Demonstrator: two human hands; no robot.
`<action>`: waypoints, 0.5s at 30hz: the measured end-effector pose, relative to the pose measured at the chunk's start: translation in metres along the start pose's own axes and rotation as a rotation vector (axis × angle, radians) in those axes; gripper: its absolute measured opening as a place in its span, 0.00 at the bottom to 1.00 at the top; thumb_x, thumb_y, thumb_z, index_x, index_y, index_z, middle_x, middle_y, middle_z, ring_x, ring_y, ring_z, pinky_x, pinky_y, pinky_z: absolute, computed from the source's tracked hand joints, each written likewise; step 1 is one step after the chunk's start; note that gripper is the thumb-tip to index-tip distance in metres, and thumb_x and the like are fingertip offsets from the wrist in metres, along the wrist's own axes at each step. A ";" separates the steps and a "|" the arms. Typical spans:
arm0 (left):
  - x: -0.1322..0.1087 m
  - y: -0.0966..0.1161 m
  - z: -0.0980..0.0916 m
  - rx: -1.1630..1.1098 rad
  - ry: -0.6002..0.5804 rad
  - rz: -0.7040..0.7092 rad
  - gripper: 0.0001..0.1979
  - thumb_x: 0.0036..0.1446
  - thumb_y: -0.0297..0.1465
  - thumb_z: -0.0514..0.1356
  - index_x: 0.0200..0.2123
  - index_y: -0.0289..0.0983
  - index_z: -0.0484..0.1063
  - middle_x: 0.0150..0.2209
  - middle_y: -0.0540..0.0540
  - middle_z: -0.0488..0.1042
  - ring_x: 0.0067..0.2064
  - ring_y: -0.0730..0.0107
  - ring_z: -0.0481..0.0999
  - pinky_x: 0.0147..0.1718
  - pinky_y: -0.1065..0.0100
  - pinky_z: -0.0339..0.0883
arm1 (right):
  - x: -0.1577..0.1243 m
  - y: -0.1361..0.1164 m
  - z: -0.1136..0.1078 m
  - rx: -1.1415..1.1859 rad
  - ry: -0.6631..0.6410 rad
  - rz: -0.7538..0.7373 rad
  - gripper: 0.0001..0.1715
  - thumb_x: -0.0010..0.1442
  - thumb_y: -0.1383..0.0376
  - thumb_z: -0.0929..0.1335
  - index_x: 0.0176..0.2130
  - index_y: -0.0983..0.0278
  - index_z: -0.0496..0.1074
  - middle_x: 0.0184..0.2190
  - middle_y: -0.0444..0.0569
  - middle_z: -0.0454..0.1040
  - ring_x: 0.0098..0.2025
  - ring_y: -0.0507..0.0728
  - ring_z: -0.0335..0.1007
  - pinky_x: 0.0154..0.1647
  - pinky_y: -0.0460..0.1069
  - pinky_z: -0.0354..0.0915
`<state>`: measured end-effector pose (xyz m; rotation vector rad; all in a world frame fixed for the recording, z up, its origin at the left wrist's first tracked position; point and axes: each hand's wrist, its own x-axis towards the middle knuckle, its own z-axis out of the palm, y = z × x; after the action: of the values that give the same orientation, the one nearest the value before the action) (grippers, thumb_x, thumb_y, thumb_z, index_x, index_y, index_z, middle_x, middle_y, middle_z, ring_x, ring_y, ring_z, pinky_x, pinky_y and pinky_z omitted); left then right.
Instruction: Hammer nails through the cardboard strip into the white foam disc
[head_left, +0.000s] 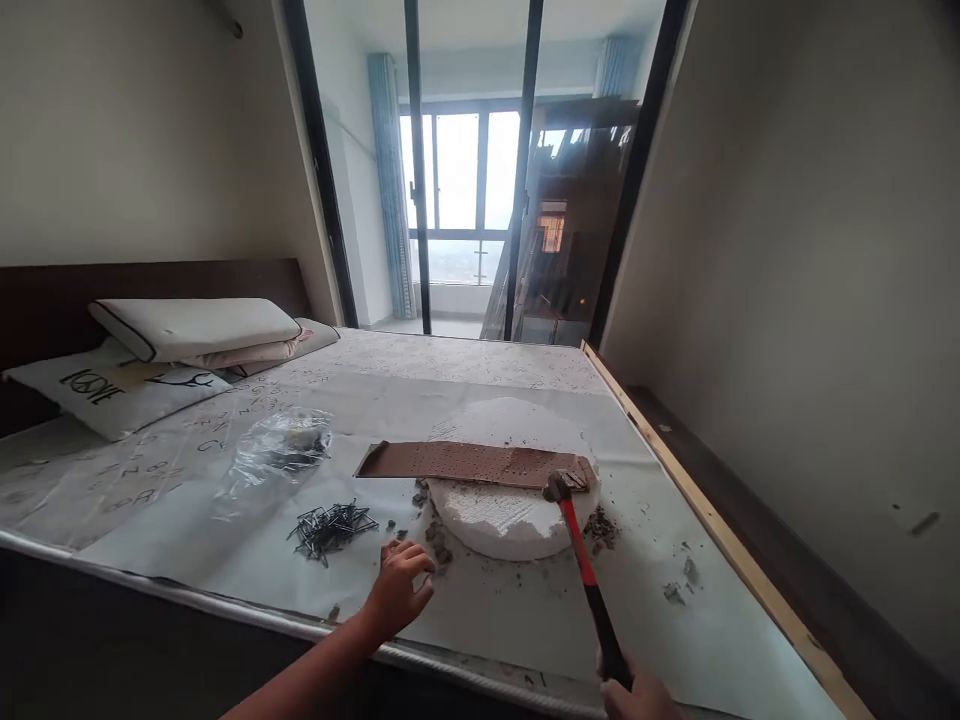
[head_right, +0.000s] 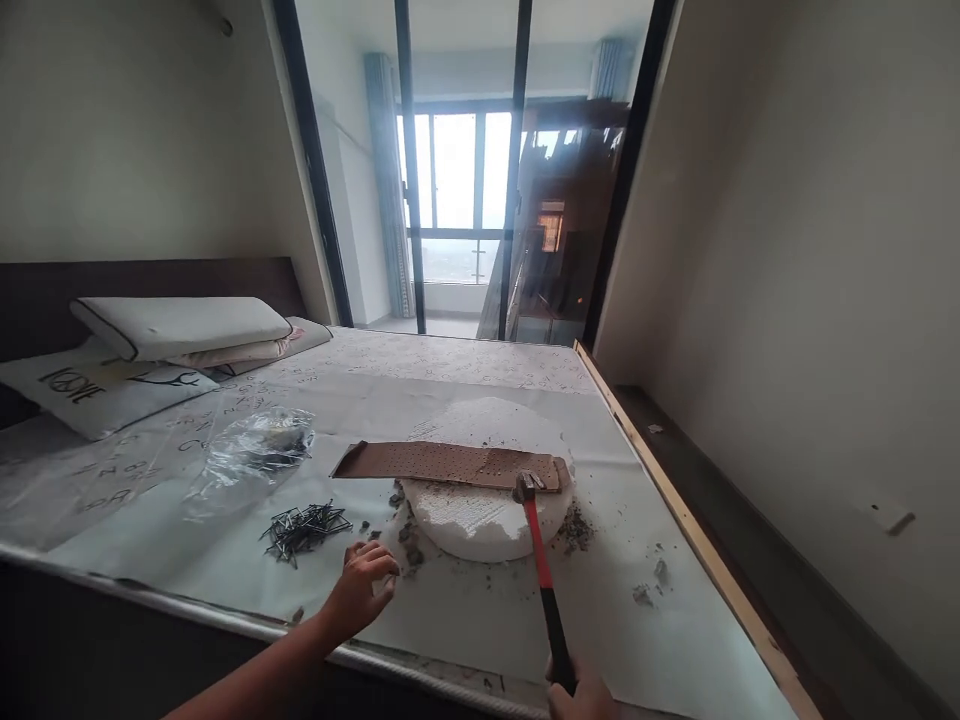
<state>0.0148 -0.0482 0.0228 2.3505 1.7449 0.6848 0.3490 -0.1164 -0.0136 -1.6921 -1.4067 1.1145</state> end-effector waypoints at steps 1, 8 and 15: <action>-0.011 -0.012 -0.002 0.060 -0.017 -0.065 0.08 0.47 0.27 0.54 0.27 0.40 0.73 0.32 0.47 0.75 0.41 0.61 0.71 0.50 0.56 0.51 | -0.003 0.000 -0.002 0.004 0.009 -0.037 0.07 0.42 0.63 0.61 0.25 0.63 0.64 0.18 0.44 0.63 0.24 0.53 0.60 0.27 0.46 0.58; -0.007 -0.060 -0.017 0.337 -0.218 -0.340 0.12 0.51 0.26 0.54 0.36 0.38 0.75 0.41 0.44 0.75 0.45 0.61 0.72 0.46 0.62 0.58 | -0.018 -0.008 0.000 0.183 -0.040 -0.007 0.09 0.44 0.60 0.59 0.27 0.62 0.61 0.12 0.36 0.52 0.15 0.50 0.51 0.18 0.45 0.50; 0.016 -0.041 0.011 0.427 -0.403 -0.274 0.10 0.53 0.28 0.54 0.33 0.36 0.76 0.41 0.40 0.75 0.43 0.60 0.73 0.40 0.66 0.62 | -0.030 -0.017 -0.003 0.319 -0.029 0.000 0.07 0.43 0.62 0.60 0.27 0.61 0.60 0.10 0.34 0.52 0.12 0.49 0.50 0.15 0.45 0.51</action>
<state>-0.0124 -0.0185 0.0028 2.2007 2.1014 -0.2130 0.3431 -0.1419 0.0089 -1.4529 -1.1730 1.2914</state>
